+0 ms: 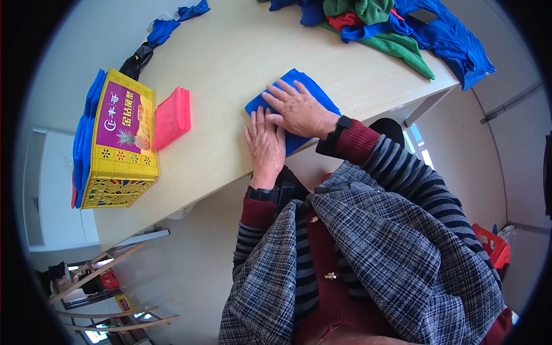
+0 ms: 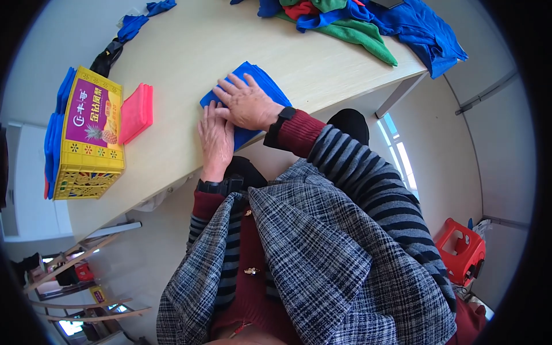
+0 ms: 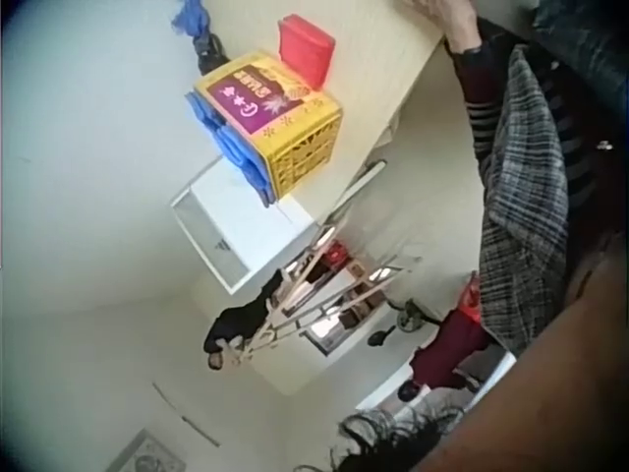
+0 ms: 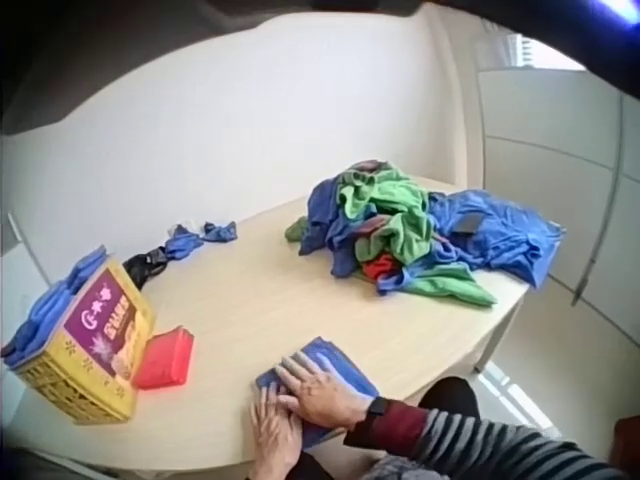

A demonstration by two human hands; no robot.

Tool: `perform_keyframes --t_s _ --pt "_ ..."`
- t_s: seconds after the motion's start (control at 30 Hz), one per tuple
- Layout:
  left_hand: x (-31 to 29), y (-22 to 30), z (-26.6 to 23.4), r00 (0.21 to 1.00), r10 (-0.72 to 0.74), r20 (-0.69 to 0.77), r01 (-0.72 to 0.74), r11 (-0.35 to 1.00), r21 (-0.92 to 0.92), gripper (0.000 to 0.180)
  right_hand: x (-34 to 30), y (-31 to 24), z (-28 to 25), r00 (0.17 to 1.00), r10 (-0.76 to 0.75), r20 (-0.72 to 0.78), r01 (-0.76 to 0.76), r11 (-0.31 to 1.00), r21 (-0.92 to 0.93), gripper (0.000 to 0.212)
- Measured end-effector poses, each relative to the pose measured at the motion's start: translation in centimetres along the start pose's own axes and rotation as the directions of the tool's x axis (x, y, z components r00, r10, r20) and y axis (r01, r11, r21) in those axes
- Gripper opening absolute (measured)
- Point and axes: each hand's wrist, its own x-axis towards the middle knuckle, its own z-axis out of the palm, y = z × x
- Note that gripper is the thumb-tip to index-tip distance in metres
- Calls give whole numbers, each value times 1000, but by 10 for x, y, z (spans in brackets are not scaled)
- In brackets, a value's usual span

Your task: The person folds a red cloth by hand on a table, smoothing it and setting it aside. They then pick up a blue cloth, spread it out, and fold it into a matching square.

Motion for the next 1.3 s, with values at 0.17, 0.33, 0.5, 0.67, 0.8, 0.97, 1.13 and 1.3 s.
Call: perform_keyframes --t_s 0.17,0.33,0.5,0.67,0.8,0.97,1.13,1.3 --pt "2 0 3 999 15 -42 -13 999 41 57 10 16 25 994 -80 -68 88 987 131 63" --pt "8 14 -2 998 53 16 -55 993 108 57 0 44 8 992 40 -116 -27 993 117 64" --pt "-16 30 -26 982 164 90 -171 982 78 66 8 38 22 989 29 -143 -7 989 150 67" --pt "-26 30 -33 979 196 56 -202 973 115 67 0 25 -1 999 41 -18 -39 991 126 69" --pt "-25 22 -57 958 248 143 -269 950 158 63 -10 23 -6 994 105 28 -107 989 97 71" --pt "-6 -36 -65 964 249 89 -265 900 345 65 -29 4 -20 979 176 102 -171 984 -51 76" --pt "17 -60 -67 999 33 42 -47 906 420 54 -38 -21 -46 947 163 278 -122 980 -160 72" --pt "25 -23 -36 991 114 68 -116 993 20 59 -20 -28 -93 804 122 582 -101 993 -69 64"
